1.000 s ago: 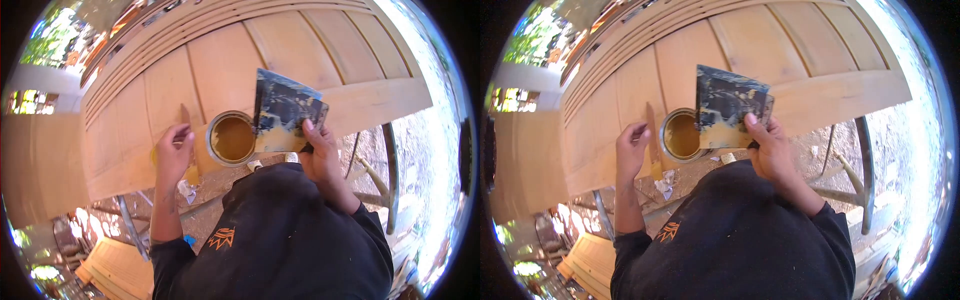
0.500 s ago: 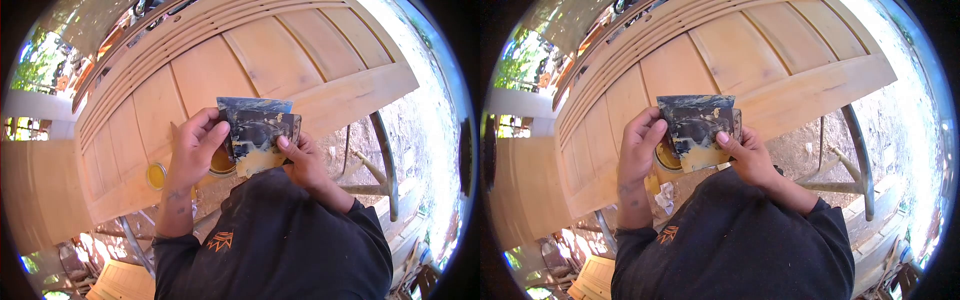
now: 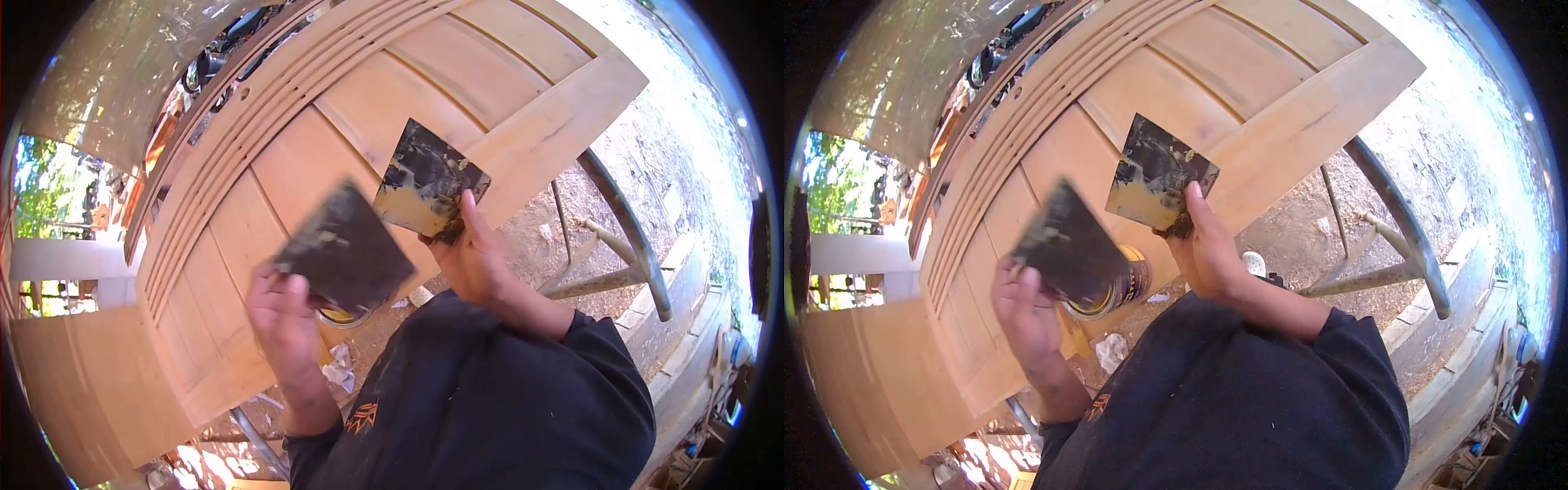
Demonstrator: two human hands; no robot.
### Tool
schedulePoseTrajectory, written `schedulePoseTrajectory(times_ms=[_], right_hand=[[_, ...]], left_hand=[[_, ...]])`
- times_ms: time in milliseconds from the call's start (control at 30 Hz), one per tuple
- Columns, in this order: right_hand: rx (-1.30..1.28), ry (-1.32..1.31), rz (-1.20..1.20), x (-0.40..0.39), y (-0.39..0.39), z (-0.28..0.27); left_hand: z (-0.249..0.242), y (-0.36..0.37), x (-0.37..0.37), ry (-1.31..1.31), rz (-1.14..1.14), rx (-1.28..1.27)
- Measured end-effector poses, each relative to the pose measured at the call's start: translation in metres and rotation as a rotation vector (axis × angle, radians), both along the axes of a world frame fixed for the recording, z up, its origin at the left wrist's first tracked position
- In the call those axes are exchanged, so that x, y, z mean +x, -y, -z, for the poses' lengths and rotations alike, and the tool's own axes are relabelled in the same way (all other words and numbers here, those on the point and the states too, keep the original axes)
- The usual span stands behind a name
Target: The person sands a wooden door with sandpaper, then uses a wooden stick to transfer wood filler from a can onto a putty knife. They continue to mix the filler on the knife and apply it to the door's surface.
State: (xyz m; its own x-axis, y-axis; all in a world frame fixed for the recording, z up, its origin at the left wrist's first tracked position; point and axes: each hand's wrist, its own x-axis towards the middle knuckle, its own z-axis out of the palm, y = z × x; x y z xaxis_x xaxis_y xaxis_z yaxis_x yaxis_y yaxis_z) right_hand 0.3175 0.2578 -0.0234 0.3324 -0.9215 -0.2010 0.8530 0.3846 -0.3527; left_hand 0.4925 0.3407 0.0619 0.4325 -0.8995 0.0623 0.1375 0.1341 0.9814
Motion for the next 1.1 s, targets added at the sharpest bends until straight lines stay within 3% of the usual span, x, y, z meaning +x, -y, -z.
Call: schedulePoseTrajectory(times_ms=[267, 367, 567, 667, 767, 867, 1000, 1100], right_hand=[[-0.05, -0.086, -0.099, -0.004, -0.005, -0.008], [-0.075, -0.107, -0.166, -0.011, -0.005, -0.006], [-0.062, -0.197, -0.179, -0.015, -0.015, -0.024], [-0.126, -0.286, -0.139, -0.016, -0.016, -0.019], [-0.159, -0.385, -0.085, -0.022, -0.016, -0.012], [-0.126, -0.441, -0.061, -0.035, -0.014, -0.01], [-0.102, -0.469, -0.061, -0.049, -0.014, 0.014], [-0.11, -0.518, -0.157, -0.059, -0.015, 0.026]], left_hand=[[0.006, 0.004, -0.01, 0.021, 0.092, 0.093], [0.003, 0.003, -0.01, 0.166, 0.109, 0.16], [-0.002, 0.005, -0.031, 0.216, 0.243, 0.302], [-0.014, -0.001, -0.029, 0.52, -0.046, 0.196], [-0.016, -0.013, 0.019, 0.751, -0.357, 0.151], [0.017, -0.026, 0.088, 0.878, -0.448, 0.41], [0.076, -0.05, 0.106, 1.156, -0.096, 0.939], [0.119, -0.058, 0.11, 1.4, -0.11, 0.927]])
